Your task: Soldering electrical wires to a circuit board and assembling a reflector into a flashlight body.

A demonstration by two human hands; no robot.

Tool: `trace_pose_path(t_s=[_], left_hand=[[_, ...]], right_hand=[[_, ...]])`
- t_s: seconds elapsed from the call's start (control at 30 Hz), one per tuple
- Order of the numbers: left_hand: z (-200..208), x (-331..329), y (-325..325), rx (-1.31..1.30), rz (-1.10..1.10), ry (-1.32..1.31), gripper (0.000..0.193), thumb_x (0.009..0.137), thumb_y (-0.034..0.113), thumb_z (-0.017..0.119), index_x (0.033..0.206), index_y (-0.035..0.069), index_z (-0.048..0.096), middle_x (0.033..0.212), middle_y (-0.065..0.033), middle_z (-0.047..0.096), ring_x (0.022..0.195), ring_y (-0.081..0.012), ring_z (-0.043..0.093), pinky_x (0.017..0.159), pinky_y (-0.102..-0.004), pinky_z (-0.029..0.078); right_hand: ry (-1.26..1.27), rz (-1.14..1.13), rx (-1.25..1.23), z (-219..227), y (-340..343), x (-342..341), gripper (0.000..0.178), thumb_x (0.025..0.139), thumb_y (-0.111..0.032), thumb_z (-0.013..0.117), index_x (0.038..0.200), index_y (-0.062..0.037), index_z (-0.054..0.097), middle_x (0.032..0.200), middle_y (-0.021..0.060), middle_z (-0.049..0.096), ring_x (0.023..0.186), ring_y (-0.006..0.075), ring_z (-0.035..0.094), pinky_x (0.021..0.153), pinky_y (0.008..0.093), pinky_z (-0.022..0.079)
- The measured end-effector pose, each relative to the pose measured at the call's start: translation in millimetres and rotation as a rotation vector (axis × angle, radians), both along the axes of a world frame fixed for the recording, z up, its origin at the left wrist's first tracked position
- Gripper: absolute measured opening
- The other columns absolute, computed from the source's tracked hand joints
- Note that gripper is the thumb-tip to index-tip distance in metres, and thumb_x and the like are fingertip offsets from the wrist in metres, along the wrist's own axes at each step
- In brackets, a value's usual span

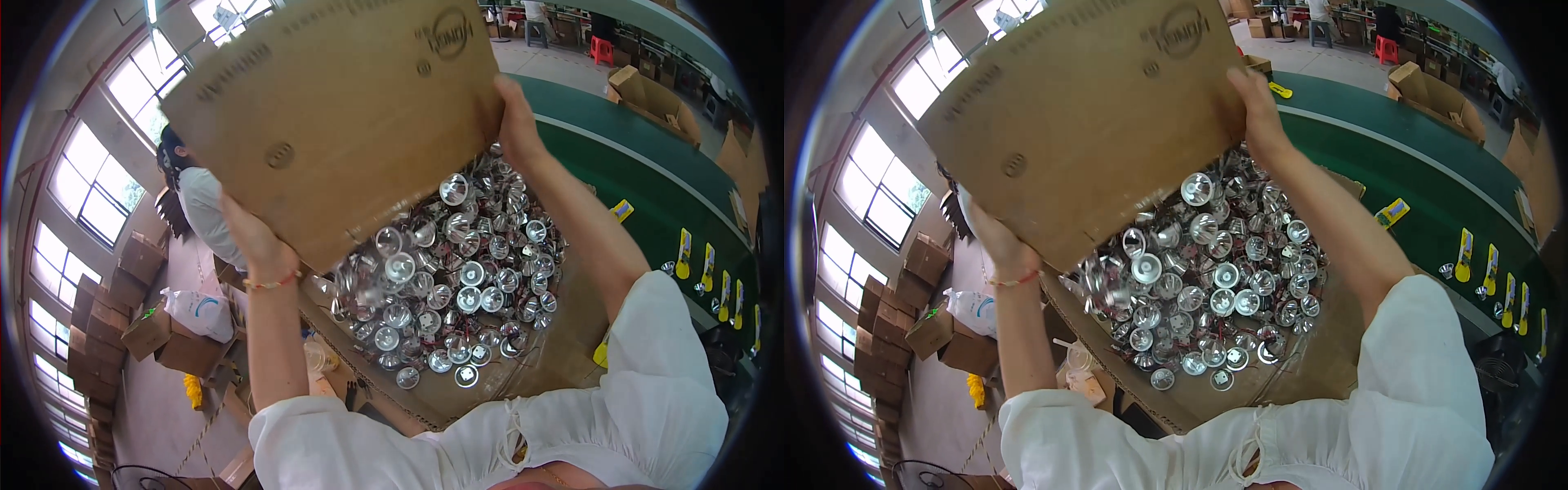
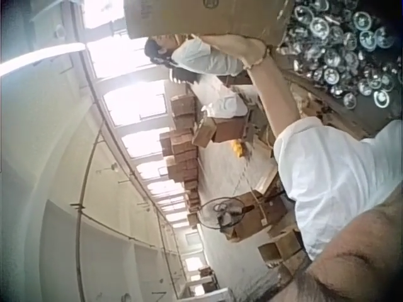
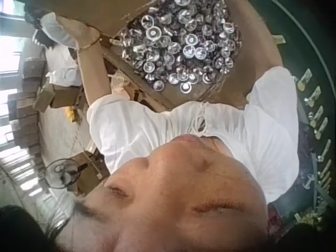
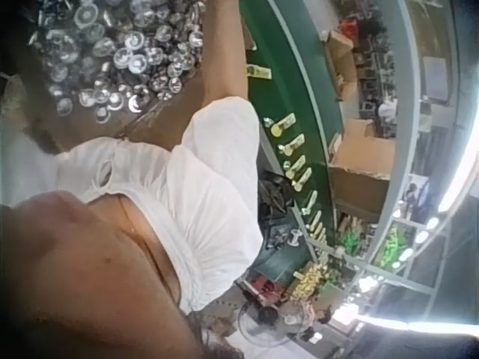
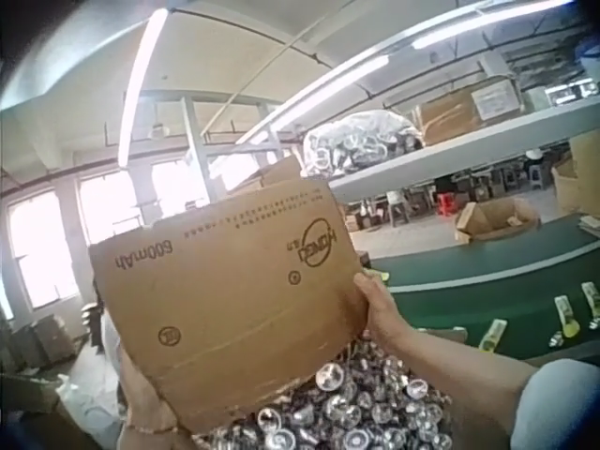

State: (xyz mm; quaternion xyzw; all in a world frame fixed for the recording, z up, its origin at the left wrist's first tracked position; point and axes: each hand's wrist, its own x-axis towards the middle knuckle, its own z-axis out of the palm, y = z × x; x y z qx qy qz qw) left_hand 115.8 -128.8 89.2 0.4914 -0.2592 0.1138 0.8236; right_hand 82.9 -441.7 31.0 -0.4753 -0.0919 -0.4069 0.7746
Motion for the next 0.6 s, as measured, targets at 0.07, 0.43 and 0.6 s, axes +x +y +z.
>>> trace_pose_path(t_s=[0.07,0.43,0.6], left_hand=[[32,-9,11,-0.038,0.040,-0.104,0.033,0.093,0.028,0.034,0.114,0.005,0.047,0.111,-0.0050,0.054,0.100,-0.0192,0.053,0.085,-0.0331,0.045],[80,-51,20,-0.091,0.044,-0.104,0.035,0.092,0.028,0.034,0.114,0.002,0.045,0.113,-0.0076,0.052,0.104,-0.0229,0.051,0.087,-0.0376,0.045],[39,-26,29,-0.090,-0.133,-0.026,0.046,0.091,0.040,0.037,0.121,0.005,0.043,0.119,-0.0073,0.050,0.108,-0.0240,0.049,0.092,-0.0375,0.041]], right_hand=[[-0.035,-0.038,-0.142,31,2,-2,0.053,0.082,-0.039,0.054,0.121,-0.0052,0.040,0.113,0.0063,0.049,0.106,0.0161,0.046,0.091,0.0299,0.034],[-0.040,-0.115,-0.246,113,37,-97,0.051,0.083,-0.038,0.054,0.121,-0.0051,0.041,0.114,0.0075,0.049,0.110,0.0177,0.043,0.092,0.0326,0.031],[0.036,-0.139,-0.368,101,29,-100,0.050,0.084,-0.032,0.053,0.123,-0.0032,0.040,0.114,0.0069,0.050,0.106,0.0172,0.046,0.090,0.0291,0.034]])
